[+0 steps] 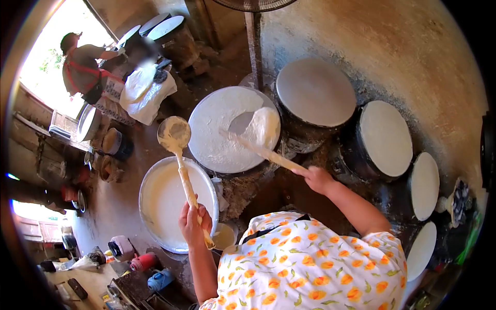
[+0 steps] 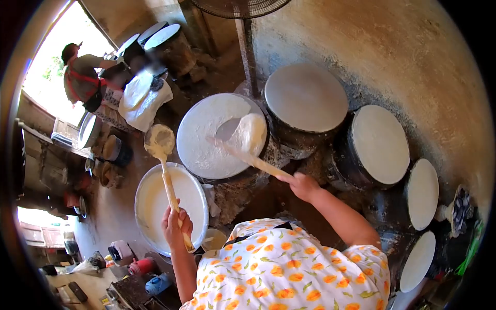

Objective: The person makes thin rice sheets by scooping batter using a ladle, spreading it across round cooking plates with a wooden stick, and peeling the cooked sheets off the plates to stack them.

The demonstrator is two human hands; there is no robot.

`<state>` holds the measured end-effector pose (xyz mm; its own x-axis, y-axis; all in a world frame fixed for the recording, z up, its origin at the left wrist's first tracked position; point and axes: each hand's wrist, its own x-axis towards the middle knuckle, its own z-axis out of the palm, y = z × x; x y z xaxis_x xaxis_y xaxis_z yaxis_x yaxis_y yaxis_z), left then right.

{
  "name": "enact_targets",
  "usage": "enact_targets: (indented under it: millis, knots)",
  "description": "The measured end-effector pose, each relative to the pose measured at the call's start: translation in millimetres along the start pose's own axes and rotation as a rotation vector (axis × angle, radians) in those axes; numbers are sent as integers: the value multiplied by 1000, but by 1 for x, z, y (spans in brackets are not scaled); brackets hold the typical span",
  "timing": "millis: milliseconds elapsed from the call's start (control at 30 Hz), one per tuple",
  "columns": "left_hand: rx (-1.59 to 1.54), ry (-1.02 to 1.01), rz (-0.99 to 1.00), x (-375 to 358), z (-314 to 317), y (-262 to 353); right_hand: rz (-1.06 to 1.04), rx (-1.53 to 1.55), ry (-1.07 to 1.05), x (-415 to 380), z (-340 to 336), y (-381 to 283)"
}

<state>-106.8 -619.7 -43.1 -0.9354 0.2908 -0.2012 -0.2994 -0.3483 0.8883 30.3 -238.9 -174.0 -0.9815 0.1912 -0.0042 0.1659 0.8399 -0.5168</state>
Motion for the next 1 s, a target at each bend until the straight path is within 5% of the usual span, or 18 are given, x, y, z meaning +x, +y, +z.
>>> enact_targets:
  millis: [133,167,300,367,467,600,667,733,867,1000]
  knots:
    - [19,59,17,-7,6,-3,131,-208,19,23,-11,36]
    - [24,67,21,-8,8,-4,79,-154,119,51,-2,51]
    - [10,111,10,-9,23,-11,236,133,-27,163,-31,7]
    - [14,131,11,-10,29,-8,78,227,19,172,-19,10]
    - [9,173,44,-22,27,-6,-58,283,7,159,-19,23]
    - [-5,142,35,-26,24,-7,136,230,123,128,-16,37]
    - [2,136,-3,-20,33,-9,77,503,34,123,2,15]
    - [11,125,-36,-14,42,-10,60,376,-130,123,0,-3]
    - [23,68,-32,-13,41,0,71,426,151,108,-28,7]
    - [52,15,-17,-13,36,4,349,395,-161,81,-22,-9]
